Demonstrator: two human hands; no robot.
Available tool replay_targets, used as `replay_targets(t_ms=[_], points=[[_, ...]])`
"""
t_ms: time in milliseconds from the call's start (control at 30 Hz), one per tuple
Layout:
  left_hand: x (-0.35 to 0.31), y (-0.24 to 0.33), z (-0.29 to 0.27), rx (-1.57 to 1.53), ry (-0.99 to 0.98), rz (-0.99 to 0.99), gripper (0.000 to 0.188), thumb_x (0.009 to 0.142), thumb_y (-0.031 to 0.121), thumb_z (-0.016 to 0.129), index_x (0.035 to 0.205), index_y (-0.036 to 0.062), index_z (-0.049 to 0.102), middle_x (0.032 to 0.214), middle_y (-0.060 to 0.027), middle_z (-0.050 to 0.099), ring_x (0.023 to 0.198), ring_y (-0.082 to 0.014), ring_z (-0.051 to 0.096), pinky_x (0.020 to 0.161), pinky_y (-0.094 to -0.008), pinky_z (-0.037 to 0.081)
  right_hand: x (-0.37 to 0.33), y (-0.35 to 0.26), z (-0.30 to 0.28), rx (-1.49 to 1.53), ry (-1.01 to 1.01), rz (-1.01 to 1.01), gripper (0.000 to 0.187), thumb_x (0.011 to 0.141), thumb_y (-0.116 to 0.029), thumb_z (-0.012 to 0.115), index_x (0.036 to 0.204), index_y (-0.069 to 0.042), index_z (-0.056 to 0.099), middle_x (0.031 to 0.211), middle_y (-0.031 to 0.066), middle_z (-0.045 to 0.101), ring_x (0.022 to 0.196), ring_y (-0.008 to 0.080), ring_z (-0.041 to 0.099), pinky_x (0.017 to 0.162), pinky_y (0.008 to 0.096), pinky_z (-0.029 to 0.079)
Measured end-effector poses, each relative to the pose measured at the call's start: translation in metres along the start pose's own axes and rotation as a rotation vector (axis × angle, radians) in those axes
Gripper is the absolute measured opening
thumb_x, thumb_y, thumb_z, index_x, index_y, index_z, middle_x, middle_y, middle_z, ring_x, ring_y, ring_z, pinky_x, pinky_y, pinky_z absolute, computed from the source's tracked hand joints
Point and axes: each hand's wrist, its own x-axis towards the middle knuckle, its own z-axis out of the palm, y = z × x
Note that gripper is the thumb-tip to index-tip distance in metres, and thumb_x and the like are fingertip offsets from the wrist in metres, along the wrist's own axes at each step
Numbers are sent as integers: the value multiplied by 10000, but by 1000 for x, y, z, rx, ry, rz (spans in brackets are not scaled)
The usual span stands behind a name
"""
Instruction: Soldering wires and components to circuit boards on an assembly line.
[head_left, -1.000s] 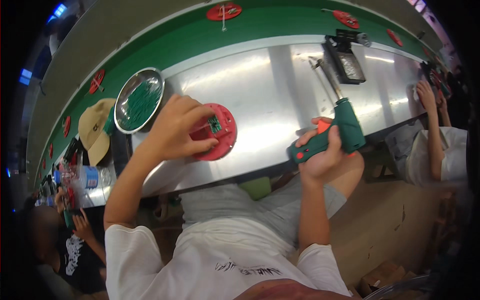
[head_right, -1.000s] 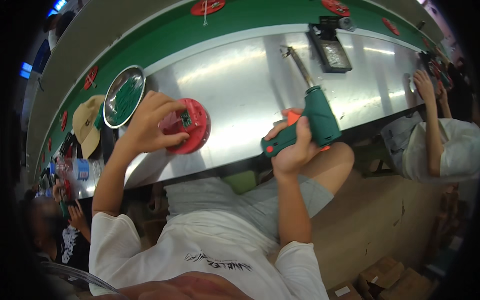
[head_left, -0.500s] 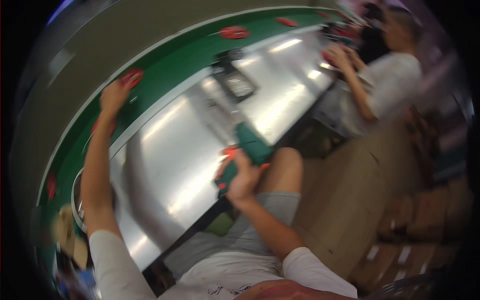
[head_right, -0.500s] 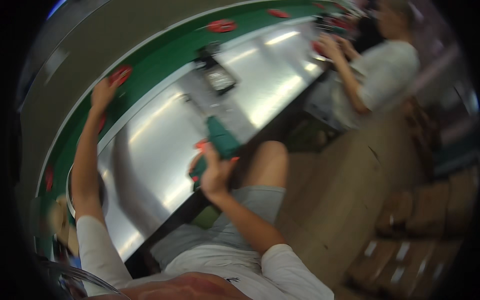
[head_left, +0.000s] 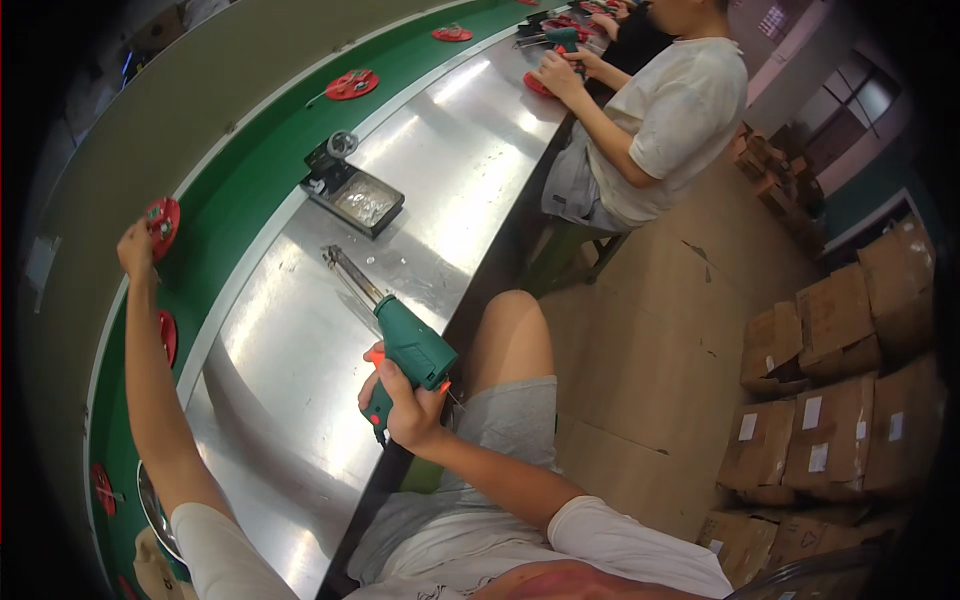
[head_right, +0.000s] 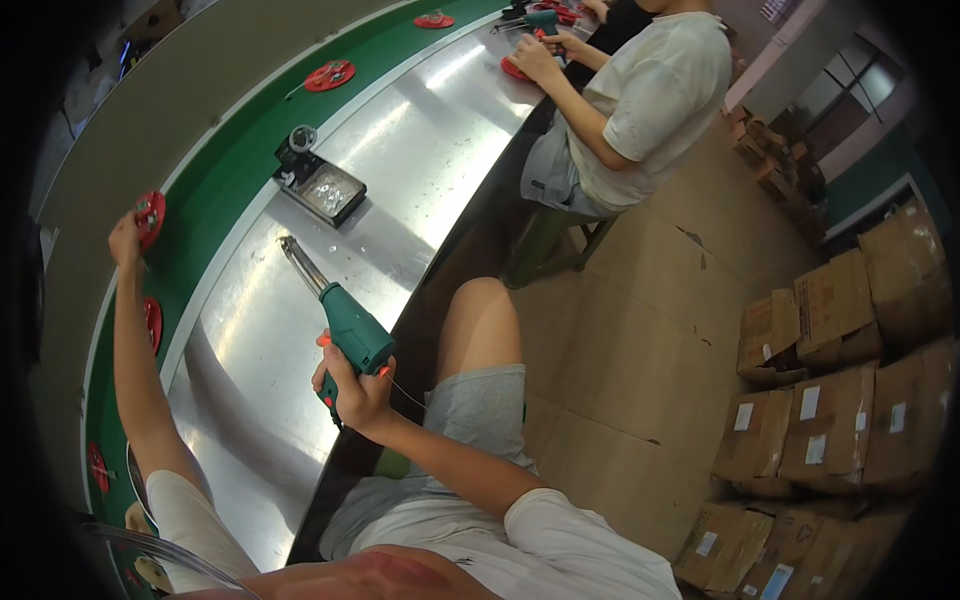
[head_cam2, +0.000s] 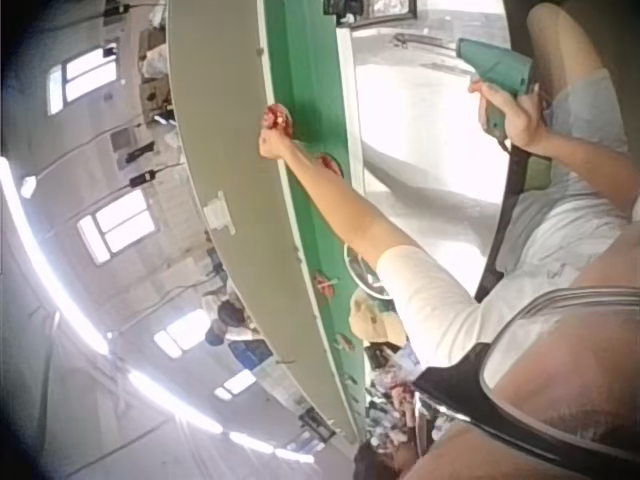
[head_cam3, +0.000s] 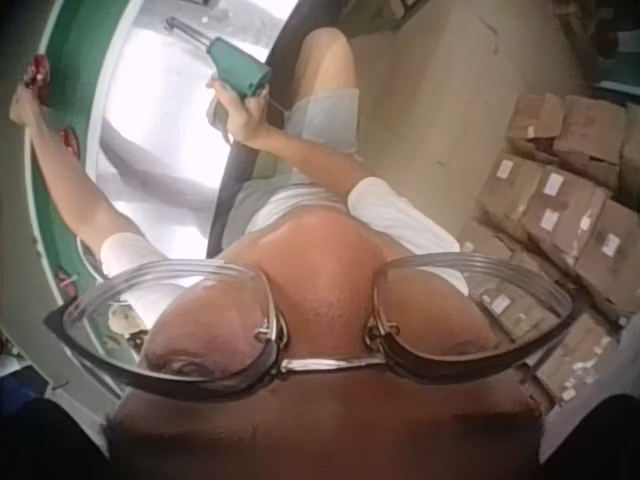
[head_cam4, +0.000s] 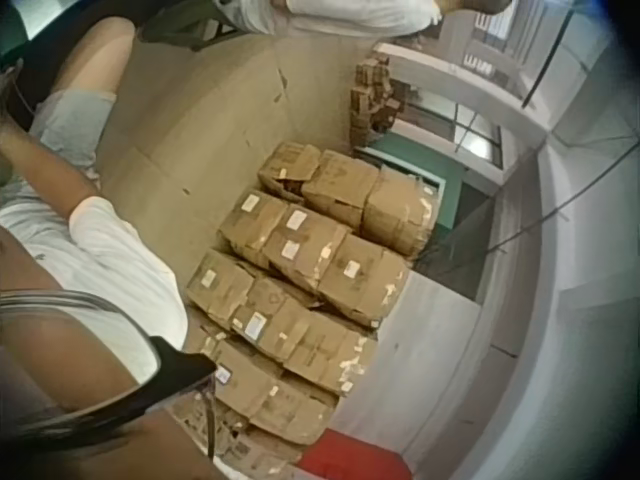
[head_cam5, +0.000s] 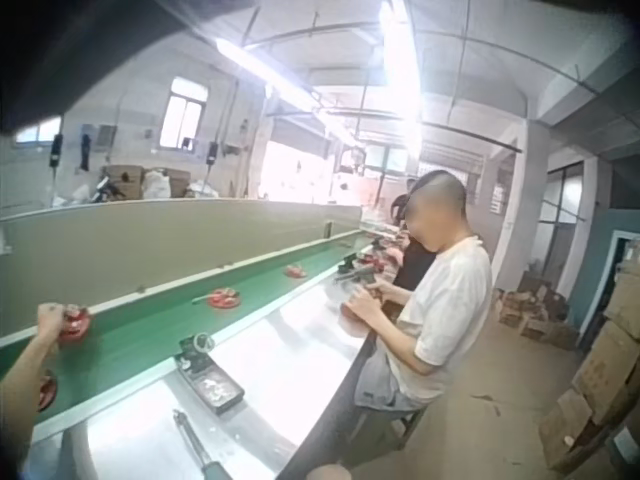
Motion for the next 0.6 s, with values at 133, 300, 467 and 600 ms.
replay_targets(t_ms=[133,300,467,600], points=[[-63,60,-79,-127,-95,70,276,977,201,565,988,-16,734,992,-89,716,874,-128,650,774,-255,501,-2,7,5,82,-14,42,238,973,-133,508,1122,52,524,901,157,633,486,194,617,446,287,469],[-245,145,-114,234,-210,509,214,920,150,624,873,-41,709,1337,-176,583,1072,-203,639,870,-308,519,1,16,-4,26,-49,43,289,1011,-199,428,1047,55,561,585,111,600,465,180,561,507,286,479],[-384,135,-129,262,-390,448,118,851,101,678,842,-15,701,1188,-179,640,1003,-328,664,843,-380,533,17,11,-14,60,13,178,355,1004,-272,436,1032,59,562,564,109,552,458,190,515,465,304,461],[-439,95,-157,313,-324,299,125,864,100,707,934,-4,709,1250,-193,612,1110,-323,634,899,-377,527,21,9,-8,42,-45,193,417,988,-344,441,1013,50,576,558,108,546,492,198,512,489,300,452]])
